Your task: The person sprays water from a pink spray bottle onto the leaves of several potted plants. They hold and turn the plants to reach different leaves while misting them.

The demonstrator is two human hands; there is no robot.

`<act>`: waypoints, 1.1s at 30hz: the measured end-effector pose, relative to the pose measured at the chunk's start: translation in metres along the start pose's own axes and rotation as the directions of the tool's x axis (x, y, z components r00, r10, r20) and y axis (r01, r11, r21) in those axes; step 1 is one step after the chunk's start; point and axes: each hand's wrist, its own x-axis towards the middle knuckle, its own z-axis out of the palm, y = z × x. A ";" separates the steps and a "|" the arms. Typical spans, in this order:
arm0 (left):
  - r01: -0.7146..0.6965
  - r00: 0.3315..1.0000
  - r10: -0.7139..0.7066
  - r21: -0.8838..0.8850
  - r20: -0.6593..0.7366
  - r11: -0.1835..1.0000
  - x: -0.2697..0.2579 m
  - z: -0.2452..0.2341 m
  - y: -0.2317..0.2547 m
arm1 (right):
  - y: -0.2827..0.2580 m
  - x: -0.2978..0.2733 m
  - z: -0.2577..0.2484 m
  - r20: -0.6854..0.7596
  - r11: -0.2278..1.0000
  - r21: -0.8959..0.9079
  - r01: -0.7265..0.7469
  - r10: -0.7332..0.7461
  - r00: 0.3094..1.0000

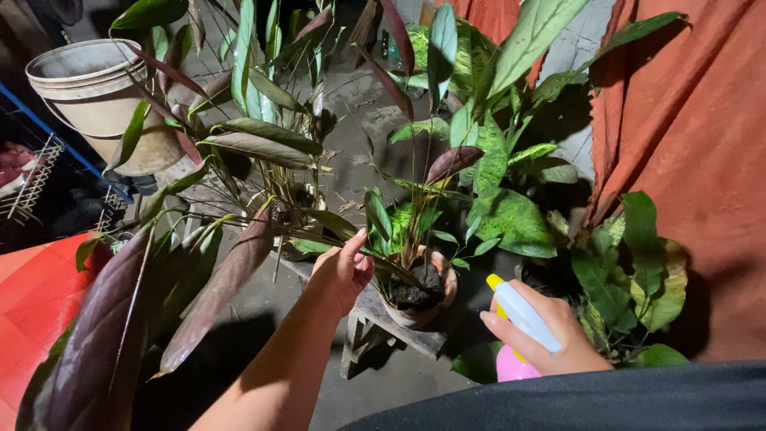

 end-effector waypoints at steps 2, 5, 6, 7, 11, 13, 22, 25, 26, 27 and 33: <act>0.002 1.000 -0.002 -0.006 -0.022 1.000 -0.005 -0.001 -0.002 | -0.001 0.002 0.001 -0.008 0.999 0.020 0.044 -0.044 0.999; 0.000 1.000 0.000 -0.029 -0.010 1.000 -0.011 -0.005 -0.003 | -0.004 0.003 0.002 -0.017 0.999 0.024 0.041 -0.040 0.999; -0.001 1.000 0.001 -0.039 0.003 0.999 -0.012 -0.007 -0.004 | -0.005 0.004 0.002 -0.020 0.999 0.021 0.028 -0.027 0.999; -0.017 0.999 0.019 -0.041 0.039 0.999 -0.013 -0.010 -0.006 | -0.007 0.004 0.002 -0.020 0.999 0.015 0.031 -0.031 0.999; -0.038 0.997 0.040 -0.035 0.063 0.999 -0.016 -0.014 -0.009 | -0.014 0.008 -0.003 -0.059 0.999 -0.025 0.044 -0.046 0.997; -0.030 0.999 0.031 -0.037 0.033 0.999 -0.018 -0.012 -0.009 | -0.017 0.014 -0.007 -0.084 0.993 -0.033 0.112 -0.115 0.990; -0.008 1.000 0.008 0.042 0.010 0.999 -0.039 -0.012 -0.005 | -0.027 0.045 -0.017 -0.075 0.989 0.026 0.143 -0.141 0.987; -0.030 0.999 0.030 0.052 0.013 0.998 -0.045 -0.013 -0.006 | -0.029 0.044 -0.016 -0.074 0.989 0.019 0.150 -0.148 0.986; -0.036 0.999 0.036 0.039 0.008 0.999 -0.046 -0.013 -0.006 | -0.030 0.043 -0.015 -0.077 0.987 0.014 0.162 -0.160 0.984; -0.042 0.999 0.042 0.026 0.002 0.999 -0.046 -0.013 -0.005 | -0.031 0.042 -0.014 -0.081 0.985 0.010 0.173 -0.172 0.982; -0.021 1.000 0.022 0.048 -0.022 0.999 -0.051 -0.013 -0.003 | -0.040 0.048 -0.017 -0.119 0.971 0.001 0.239 -0.237 0.964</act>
